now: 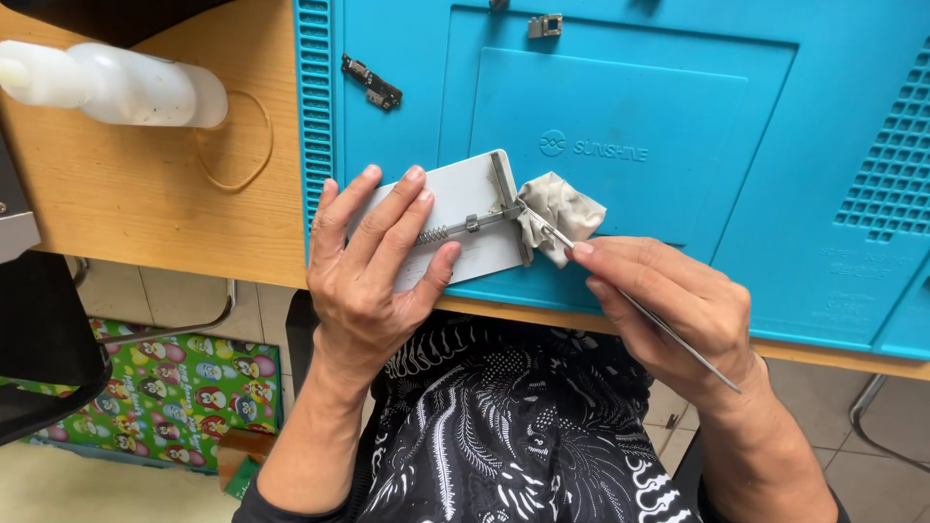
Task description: The person cleans a small white metal bracket with a spring using a cloth and tweezers. They repeatedly apply liquid from a squeeze bottle to the cloth and wipe the bracket's surfaces and crevices on a blue work mat.
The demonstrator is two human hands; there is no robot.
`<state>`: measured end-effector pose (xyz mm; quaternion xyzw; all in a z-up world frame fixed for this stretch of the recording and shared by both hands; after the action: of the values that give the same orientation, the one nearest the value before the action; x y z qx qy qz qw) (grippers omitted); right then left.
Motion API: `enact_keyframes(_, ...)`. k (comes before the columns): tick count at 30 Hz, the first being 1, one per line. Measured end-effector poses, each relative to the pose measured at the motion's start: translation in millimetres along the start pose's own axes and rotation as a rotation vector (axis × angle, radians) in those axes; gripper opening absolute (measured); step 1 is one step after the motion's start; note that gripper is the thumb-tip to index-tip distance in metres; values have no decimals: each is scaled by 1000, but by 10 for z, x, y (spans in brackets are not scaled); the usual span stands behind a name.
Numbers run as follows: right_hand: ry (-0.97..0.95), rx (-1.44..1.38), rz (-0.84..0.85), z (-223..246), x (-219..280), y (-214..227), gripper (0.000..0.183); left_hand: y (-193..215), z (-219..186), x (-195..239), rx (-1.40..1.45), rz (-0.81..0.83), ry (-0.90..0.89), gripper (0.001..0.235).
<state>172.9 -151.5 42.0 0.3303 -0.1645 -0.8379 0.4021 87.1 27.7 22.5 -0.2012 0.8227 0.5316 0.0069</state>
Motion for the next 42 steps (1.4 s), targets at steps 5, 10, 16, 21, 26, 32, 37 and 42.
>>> enact_keyframes(5, -5, 4, 1, 24, -36, 7, 16, -4, 5, -18, -11, -11, -7, 32)
enact_keyframes(10, 29, 18, 3, 63, -47, -17, 15, -15, -10, 1, -9, 8, -12, 30)
enact_keyframes(16, 6, -2, -5, 28, -66, -13, 14, 7, -1, -17, -15, -4, -15, 31)
enact_keyframes(21, -27, -9, -17, 21, -22, 8, 14, 2, 2, -23, -11, -2, -5, 30)
enact_keyframes(26, -8, -5, -4, 43, 12, -12, 15, -5, 0, -10, -3, 14, -1, 30)
enact_keyframes(32, -1, -27, 1, 20, -16, 26, 14, -28, -4, -8, 0, 10, -7, 31)
enact_keyframes(37, -149, -137, -168, -161, 279, 106, 13, -9, -6, -21, 12, -4, -8, 32)
enact_keyframes(42, -183, -183, -162, -213, 222, 107, 12, -21, 15, -22, 13, -9, 1, 32)
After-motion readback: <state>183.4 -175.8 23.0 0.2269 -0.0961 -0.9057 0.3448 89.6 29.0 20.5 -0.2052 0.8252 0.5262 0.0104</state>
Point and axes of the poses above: each hand's wrist, its own x-axis away from the middle knuckle, its own y-axis out of the back of the hand, z = x × y, the point moved 10 cm from there along -x, towards the middle knuckle, and after that the axes turned 12 degrees about y, right-handed, at the moved point
